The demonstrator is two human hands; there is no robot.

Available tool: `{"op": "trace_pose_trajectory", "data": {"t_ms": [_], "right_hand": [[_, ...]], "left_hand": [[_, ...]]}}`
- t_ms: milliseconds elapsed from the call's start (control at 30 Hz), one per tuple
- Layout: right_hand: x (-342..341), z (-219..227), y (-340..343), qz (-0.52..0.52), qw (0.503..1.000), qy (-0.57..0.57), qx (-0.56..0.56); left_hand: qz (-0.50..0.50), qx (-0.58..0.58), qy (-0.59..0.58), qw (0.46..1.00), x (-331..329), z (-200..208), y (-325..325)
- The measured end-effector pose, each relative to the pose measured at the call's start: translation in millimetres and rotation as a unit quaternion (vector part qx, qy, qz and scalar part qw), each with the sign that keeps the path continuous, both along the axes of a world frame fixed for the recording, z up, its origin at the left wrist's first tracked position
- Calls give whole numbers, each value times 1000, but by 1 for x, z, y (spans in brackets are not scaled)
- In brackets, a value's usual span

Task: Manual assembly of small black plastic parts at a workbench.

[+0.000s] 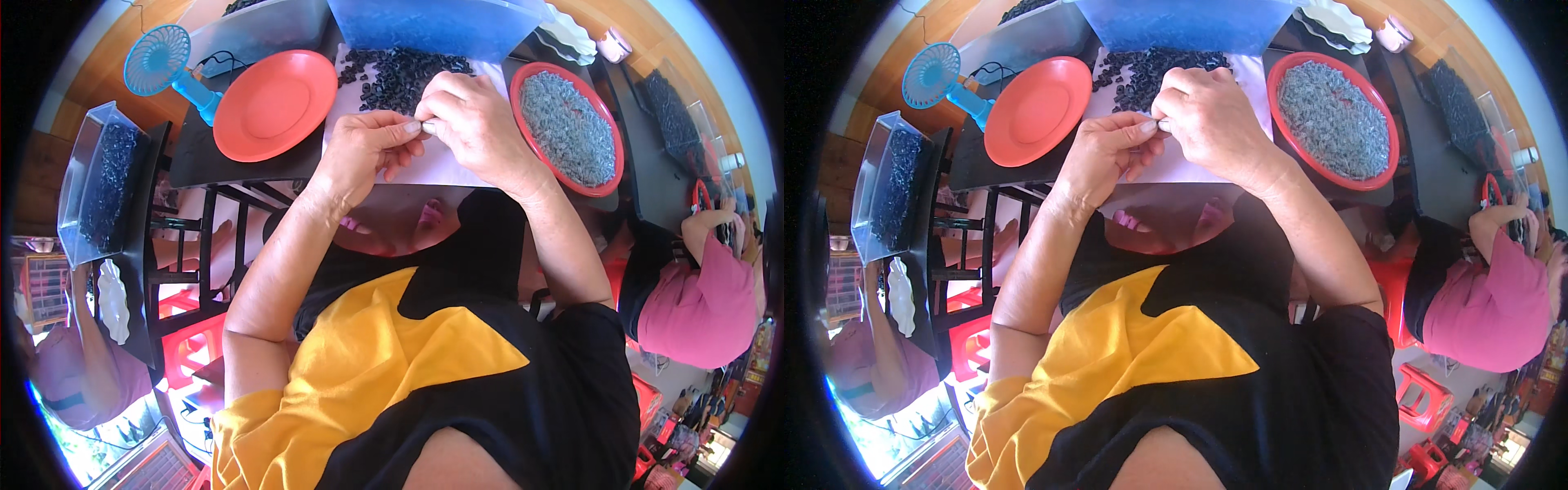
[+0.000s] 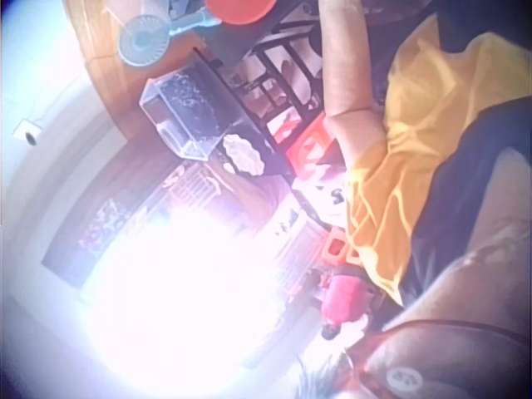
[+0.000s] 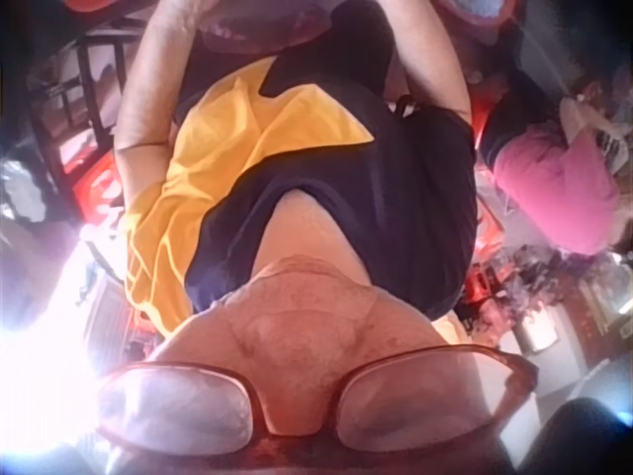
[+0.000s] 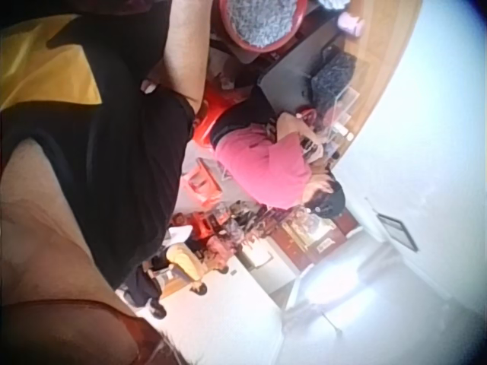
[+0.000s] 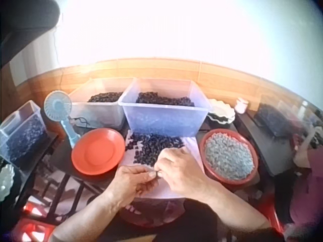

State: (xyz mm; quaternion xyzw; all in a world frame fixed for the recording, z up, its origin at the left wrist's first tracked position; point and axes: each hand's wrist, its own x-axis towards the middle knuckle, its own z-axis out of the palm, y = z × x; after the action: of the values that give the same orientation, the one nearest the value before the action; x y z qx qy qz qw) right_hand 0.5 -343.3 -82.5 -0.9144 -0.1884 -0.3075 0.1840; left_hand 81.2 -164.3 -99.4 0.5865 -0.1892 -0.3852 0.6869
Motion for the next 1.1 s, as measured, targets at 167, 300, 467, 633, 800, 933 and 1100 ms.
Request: {"op": "trace_pose_trajectory", "data": {"t_ms": [167, 300, 467, 633, 800, 933, 1100], "right_hand": [[-2, -12, 2, 16, 981, 7, 194], [-7, -21, 9, 9, 971, -7, 240], [-11, -22, 11, -3, 972, -12, 234], [-14, -29, 19, -55, 984, -55, 160], [-16, -37, 13, -55, 984, -36, 165], [-21, -32, 6, -57, 982, -36, 175], [-40, -29, -39, -145, 989, -23, 3]], "left_hand": [[26, -37, 39, 998, -4, -3, -4], [29, -43, 28, 998, -7, -3, -4], [19, -37, 18, 999, -10, -5, -4], [23, -23, 3, 999, -8, -12, -6], [49, -25, 6, 998, -16, -13, -10], [52, -10, -35, 998, -18, -13, -9], [77, 12, -104, 992, -10, -20, 4]]}}
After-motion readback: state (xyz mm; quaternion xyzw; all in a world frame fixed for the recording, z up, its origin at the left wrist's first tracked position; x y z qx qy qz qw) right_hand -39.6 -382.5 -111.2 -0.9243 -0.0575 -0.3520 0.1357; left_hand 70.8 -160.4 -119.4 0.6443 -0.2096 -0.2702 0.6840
